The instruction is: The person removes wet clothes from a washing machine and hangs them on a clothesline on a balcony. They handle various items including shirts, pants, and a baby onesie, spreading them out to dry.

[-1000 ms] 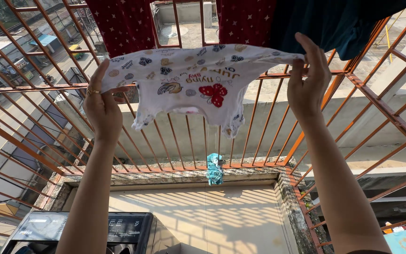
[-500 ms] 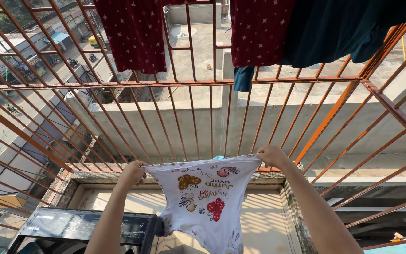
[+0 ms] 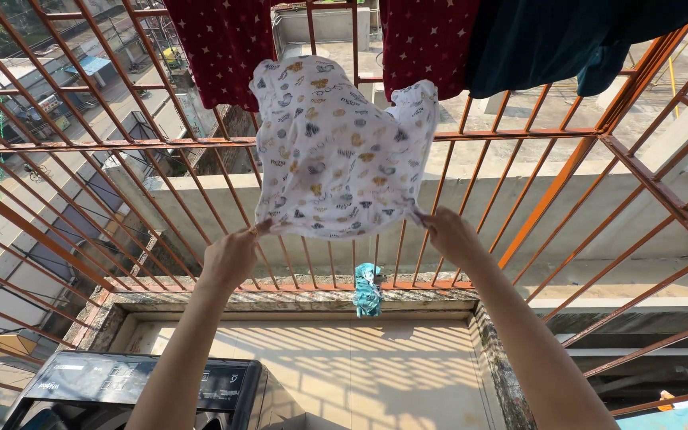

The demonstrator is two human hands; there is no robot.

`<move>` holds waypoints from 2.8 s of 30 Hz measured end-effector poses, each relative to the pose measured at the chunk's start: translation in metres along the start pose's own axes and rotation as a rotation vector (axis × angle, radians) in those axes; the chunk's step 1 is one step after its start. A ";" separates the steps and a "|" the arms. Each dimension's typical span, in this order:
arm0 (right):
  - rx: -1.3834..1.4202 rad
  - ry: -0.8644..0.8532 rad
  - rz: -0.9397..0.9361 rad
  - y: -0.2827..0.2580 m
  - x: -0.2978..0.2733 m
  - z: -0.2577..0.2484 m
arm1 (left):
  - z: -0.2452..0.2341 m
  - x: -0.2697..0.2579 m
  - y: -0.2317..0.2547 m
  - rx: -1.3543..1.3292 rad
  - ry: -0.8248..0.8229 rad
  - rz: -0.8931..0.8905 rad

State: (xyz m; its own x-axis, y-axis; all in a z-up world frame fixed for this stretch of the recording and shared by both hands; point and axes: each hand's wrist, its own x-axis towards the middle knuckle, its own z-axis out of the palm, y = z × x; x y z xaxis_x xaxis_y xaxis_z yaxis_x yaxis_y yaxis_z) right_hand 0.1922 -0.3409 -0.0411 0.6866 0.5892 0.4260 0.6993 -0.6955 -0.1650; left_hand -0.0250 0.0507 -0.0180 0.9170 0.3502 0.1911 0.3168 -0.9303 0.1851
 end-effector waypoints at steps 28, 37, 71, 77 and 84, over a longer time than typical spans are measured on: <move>0.700 -0.017 0.361 -0.008 0.030 -0.117 | -0.092 0.014 -0.005 -0.894 0.370 -0.106; 0.463 1.239 -0.325 -0.107 0.094 -0.265 | -0.243 0.035 0.105 -1.039 1.377 0.698; -0.368 1.201 -0.227 -0.160 0.226 -0.408 | -0.405 0.142 0.167 -0.134 1.317 0.543; -0.438 1.395 -0.363 -0.130 0.278 -0.446 | -0.442 0.199 0.188 0.011 1.391 0.473; -0.486 1.614 -0.473 -0.110 0.344 -0.504 | -0.512 0.237 0.201 -0.036 1.482 0.461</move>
State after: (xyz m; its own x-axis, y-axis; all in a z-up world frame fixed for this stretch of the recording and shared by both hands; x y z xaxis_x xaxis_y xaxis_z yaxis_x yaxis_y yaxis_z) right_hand 0.2512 -0.2686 0.5721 -0.6201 0.0065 0.7845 0.4379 -0.8268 0.3530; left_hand 0.1316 0.0020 0.5577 -0.1285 -0.1438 0.9812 0.0587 -0.9888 -0.1372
